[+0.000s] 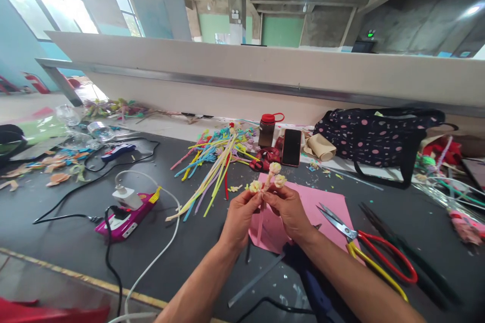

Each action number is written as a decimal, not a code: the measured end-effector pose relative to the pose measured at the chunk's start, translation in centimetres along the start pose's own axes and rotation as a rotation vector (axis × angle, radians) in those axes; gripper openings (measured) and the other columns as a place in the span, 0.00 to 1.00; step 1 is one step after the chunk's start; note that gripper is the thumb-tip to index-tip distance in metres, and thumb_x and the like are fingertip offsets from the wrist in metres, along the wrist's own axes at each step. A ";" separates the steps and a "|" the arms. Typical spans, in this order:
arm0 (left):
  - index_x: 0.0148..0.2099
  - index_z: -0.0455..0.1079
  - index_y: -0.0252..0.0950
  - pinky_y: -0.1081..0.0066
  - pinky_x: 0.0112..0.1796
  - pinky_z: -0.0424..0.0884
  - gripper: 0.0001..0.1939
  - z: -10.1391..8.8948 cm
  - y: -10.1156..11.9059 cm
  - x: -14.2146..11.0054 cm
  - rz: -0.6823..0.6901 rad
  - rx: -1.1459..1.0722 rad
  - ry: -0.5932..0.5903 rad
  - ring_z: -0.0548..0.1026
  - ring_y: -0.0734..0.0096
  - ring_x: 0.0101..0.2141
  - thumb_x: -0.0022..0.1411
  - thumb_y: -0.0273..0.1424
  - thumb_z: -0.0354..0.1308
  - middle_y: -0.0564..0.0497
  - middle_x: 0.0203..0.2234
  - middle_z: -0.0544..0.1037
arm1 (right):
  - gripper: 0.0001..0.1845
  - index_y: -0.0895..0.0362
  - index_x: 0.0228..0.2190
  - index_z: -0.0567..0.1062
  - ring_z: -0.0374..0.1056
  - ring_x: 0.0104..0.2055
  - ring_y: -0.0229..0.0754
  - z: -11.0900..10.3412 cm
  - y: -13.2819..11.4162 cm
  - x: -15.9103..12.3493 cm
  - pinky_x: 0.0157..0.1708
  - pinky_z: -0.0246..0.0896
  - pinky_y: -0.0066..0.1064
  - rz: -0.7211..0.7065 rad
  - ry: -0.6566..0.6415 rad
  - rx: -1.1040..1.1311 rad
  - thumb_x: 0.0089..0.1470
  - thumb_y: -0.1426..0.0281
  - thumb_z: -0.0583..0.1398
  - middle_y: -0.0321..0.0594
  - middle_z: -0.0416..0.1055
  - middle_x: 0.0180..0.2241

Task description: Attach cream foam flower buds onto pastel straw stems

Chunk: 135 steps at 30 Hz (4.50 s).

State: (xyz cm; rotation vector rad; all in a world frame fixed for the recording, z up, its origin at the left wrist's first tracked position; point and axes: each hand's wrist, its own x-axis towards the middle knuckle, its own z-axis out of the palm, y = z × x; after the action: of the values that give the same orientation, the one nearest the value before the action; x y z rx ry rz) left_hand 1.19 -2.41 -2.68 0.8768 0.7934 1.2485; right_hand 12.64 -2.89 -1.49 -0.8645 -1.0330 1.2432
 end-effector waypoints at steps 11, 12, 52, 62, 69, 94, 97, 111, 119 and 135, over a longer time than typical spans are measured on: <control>0.30 0.71 0.33 0.75 0.32 0.62 0.08 -0.4 -0.1 0.0 0.063 0.070 -0.028 0.66 0.76 0.26 0.51 0.33 0.60 0.54 0.22 0.70 | 0.10 0.59 0.28 0.75 0.47 0.17 0.28 -0.1 0.5 -0.1 0.16 0.37 0.24 0.064 -0.001 0.040 0.41 0.67 0.65 0.29 0.59 0.18; 0.29 0.71 0.33 0.75 0.31 0.62 0.08 -0.3 -0.1 0.0 0.071 0.081 -0.023 0.66 0.76 0.26 0.51 0.34 0.60 0.54 0.22 0.69 | 0.10 0.59 0.28 0.75 0.47 0.17 0.27 -0.1 0.4 0.0 0.16 0.37 0.24 0.069 -0.003 0.049 0.41 0.67 0.65 0.29 0.59 0.17; 0.29 0.71 0.31 0.79 0.21 0.58 0.13 0.3 -0.7 -0.1 -0.205 -0.088 0.052 0.64 0.83 0.18 0.41 0.34 0.68 0.54 0.20 0.71 | 0.18 0.56 0.28 0.67 0.44 0.15 0.26 -0.3 1.4 0.5 0.14 0.36 0.21 0.232 0.107 0.312 0.36 0.64 0.68 0.24 0.54 0.16; 0.32 0.73 0.32 0.78 0.23 0.59 0.14 -0.1 -0.8 0.1 -0.175 -0.127 0.079 0.68 0.79 0.23 0.43 0.35 0.66 0.52 0.24 0.73 | 0.16 0.57 0.25 0.66 0.51 0.15 0.29 -1.1 0.4 0.3 0.14 0.42 0.22 0.162 -0.024 -0.110 0.45 0.58 0.62 0.27 0.59 0.15; 0.29 0.72 0.33 0.77 0.23 0.57 0.12 0.0 -0.6 -0.1 -0.116 -0.119 0.109 0.67 0.78 0.23 0.43 0.35 0.65 0.53 0.23 0.72 | 0.15 0.57 0.25 0.68 0.59 0.19 0.33 -1.6 -0.3 0.4 0.16 0.47 0.24 0.154 -0.106 -0.360 0.40 0.61 0.66 0.31 0.64 0.19; 0.33 0.72 0.33 0.78 0.25 0.62 0.14 -0.1 -1.1 0.1 -0.169 -0.203 0.076 0.71 0.76 0.27 0.43 0.34 0.66 0.51 0.28 0.73 | 0.07 0.56 0.27 0.74 0.67 0.27 0.38 -1.5 -0.5 0.0 0.28 0.60 0.28 -0.260 -0.075 -0.863 0.51 0.68 0.57 0.37 0.73 0.26; 0.33 0.71 0.32 0.78 0.25 0.62 0.13 -0.1 -1.2 0.2 -0.167 -0.208 0.084 0.70 0.77 0.27 0.45 0.33 0.66 0.51 0.27 0.73 | 0.07 0.56 0.28 0.75 0.68 0.29 0.38 -1.7 -0.4 0.2 0.31 0.60 0.28 -0.304 -0.093 -0.919 0.52 0.69 0.57 0.37 0.74 0.28; 0.32 0.71 0.32 0.79 0.24 0.62 0.13 -0.1 -1.4 0.5 -0.202 -0.259 0.080 0.69 0.79 0.26 0.43 0.32 0.67 0.53 0.27 0.72 | 0.07 0.57 0.26 0.72 0.64 0.27 0.37 -1.8 -0.3 -0.1 0.29 0.56 0.27 -0.412 -0.099 -1.056 0.52 0.72 0.55 0.37 0.70 0.25; 0.43 0.70 0.36 0.75 0.31 0.67 0.18 -0.6 -0.2 0.2 -0.198 -0.194 -0.145 0.70 0.70 0.39 0.47 0.33 0.64 0.48 0.40 0.73 | 0.06 0.57 0.24 0.72 0.64 0.25 0.35 -3.4 -2.1 1.2 0.26 0.53 0.26 -0.406 -0.192 -1.140 0.51 0.73 0.57 0.35 0.70 0.23; 0.30 0.68 0.33 0.83 0.16 0.55 0.12 -1.4 2.3 1.0 -0.186 0.014 -0.040 0.64 0.84 0.16 0.42 0.31 0.66 0.56 0.18 0.69 | 0.07 0.58 0.27 0.75 0.67 0.31 0.37 -4.1 -4.9 0.7 0.30 0.53 0.25 -0.405 -0.457 -1.410 0.50 0.75 0.56 0.39 0.74 0.28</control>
State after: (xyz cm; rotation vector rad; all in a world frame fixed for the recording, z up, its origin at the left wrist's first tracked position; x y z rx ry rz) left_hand -0.95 -1.03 -1.32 0.8177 0.8329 1.0597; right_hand 18.12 -2.74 1.93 -1.2941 -2.3948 0.1890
